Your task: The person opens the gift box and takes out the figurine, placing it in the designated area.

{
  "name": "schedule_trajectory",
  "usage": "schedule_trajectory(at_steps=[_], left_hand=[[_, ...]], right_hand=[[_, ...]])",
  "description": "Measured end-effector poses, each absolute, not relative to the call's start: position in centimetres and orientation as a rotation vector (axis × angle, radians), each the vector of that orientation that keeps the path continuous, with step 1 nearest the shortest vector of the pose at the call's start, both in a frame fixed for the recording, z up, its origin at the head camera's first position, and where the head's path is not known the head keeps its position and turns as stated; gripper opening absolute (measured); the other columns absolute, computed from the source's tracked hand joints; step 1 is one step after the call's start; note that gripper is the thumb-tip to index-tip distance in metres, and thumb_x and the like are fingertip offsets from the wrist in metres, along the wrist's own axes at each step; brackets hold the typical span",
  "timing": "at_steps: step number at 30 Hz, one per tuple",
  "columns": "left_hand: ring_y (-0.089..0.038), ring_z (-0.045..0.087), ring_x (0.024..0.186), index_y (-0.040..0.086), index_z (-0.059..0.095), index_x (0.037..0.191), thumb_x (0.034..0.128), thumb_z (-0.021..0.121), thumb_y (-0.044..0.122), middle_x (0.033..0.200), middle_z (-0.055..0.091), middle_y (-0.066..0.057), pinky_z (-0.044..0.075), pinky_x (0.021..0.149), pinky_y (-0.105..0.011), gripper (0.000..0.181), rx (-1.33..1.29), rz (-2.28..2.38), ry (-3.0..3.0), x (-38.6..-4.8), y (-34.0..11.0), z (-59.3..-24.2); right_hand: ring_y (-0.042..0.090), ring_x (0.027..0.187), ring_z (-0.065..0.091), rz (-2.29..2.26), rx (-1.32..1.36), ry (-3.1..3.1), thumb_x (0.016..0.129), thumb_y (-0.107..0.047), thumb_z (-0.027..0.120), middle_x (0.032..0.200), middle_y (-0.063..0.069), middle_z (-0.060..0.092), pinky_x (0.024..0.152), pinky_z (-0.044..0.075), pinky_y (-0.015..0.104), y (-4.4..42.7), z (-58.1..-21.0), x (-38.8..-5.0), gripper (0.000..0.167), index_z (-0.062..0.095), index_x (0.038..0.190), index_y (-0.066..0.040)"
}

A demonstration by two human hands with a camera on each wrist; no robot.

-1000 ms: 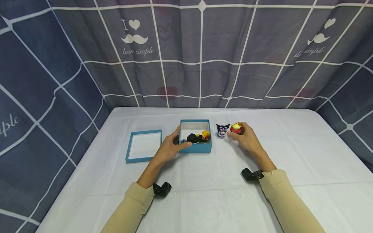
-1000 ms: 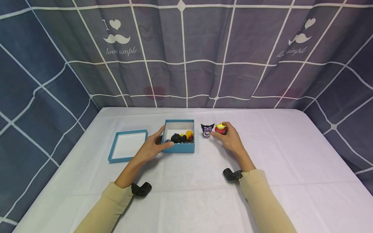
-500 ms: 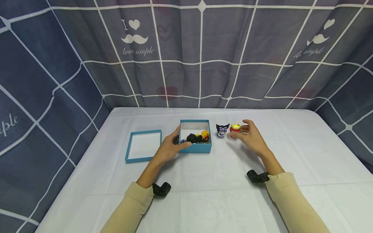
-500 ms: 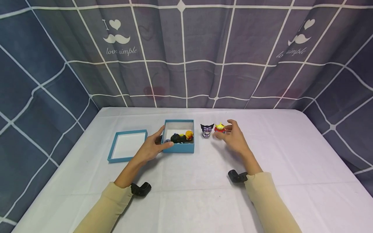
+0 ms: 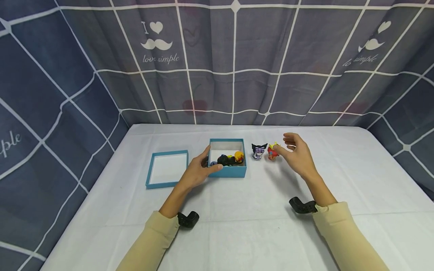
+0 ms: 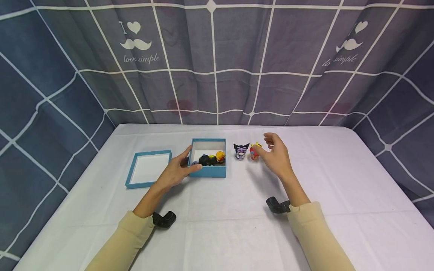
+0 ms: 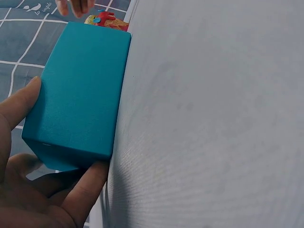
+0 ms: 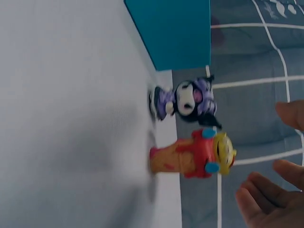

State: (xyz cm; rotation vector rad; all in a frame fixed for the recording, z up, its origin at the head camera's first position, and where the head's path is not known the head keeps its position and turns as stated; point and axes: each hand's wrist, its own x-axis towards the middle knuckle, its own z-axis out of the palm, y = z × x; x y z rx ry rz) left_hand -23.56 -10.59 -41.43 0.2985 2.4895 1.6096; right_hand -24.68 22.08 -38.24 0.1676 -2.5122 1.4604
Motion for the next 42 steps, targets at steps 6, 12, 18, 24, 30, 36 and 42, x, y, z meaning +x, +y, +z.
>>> schedule_trajectory(at_steps=[6,12,18,24,30,36,42], left_hand=[[-0.031,0.020,0.146,0.022,0.018,0.160,0.0899,0.074,0.037,0.161,0.020,-0.011,0.026,0.112,-0.054,0.091,0.289,1.612,2.489,-23.6,-10.6,-41.4],[-0.032,0.021,0.146,0.021,0.018,0.160,0.0893,0.074,0.037,0.161,0.021,-0.011,0.026,0.112,-0.054,0.091,0.285,1.618,2.482,-23.7,-10.5,-41.4],[-0.032,0.020,0.146,0.021,0.020,0.159,0.0893,0.075,0.036,0.160,0.022,-0.012,0.026,0.112,-0.054,0.090,0.274,1.608,2.495,-23.7,-10.5,-41.4],[-0.033,0.024,0.145,0.021,0.020,0.159,0.0890,0.075,0.036,0.160,0.023,-0.013,0.028,0.111,-0.055,0.090,0.260,1.601,2.501,-23.8,-10.5,-41.4],[-0.033,0.024,0.145,0.022,0.020,0.159,0.0890,0.075,0.036,0.160,0.023,-0.012,0.029,0.111,-0.054,0.090,0.259,1.596,2.498,-23.8,-10.5,-41.3],[-0.035,0.030,0.143,0.021,0.019,0.159,0.0894,0.075,0.035,0.159,0.025,-0.015,0.033,0.109,-0.053,0.091,0.277,1.618,2.486,-23.8,-10.4,-41.3],[-0.034,0.030,0.143,0.020,0.018,0.159,0.0897,0.075,0.034,0.159,0.026,-0.015,0.033,0.109,-0.051,0.091,0.292,1.650,2.457,-23.8,-10.6,-41.3]], right_hand=[[0.040,0.121,0.050,1.434,0.198,-2.480,0.091,-0.017,0.071,0.129,0.024,0.054,0.105,0.038,0.047,20.9,-38.3,-24.8,0.051,0.050,0.130,0.010],[0.039,0.117,0.054,1.420,0.228,-2.463,0.092,-0.016,0.072,0.125,0.023,0.056,0.098,0.043,0.050,19.5,-38.7,-24.5,0.047,0.054,0.128,0.008],[0.040,0.112,0.057,1.375,0.309,-2.455,0.089,-0.010,0.074,0.122,0.021,0.058,0.094,0.046,0.051,17.6,-39.2,-24.1,0.043,0.058,0.125,0.006],[0.037,0.112,0.057,1.466,0.369,-2.435,0.088,-0.011,0.075,0.123,0.022,0.059,0.096,0.044,0.050,15.8,-38.9,-23.9,0.042,0.059,0.125,0.004],[0.036,0.113,0.057,1.540,0.455,-2.431,0.089,-0.012,0.074,0.122,0.020,0.061,0.099,0.045,0.045,14.3,-39.0,-23.9,0.043,0.059,0.125,0.005],[0.030,0.113,0.059,1.574,0.505,-2.417,0.088,-0.012,0.076,0.119,0.018,0.063,0.099,0.047,0.040,13.1,-39.0,-24.0,0.042,0.061,0.124,0.004],[0.032,0.106,0.063,1.699,0.542,-2.424,0.089,-0.007,0.074,0.114,0.019,0.064,0.095,0.049,0.038,11.8,-38.4,-23.9,0.039,0.060,0.124,0.005]])
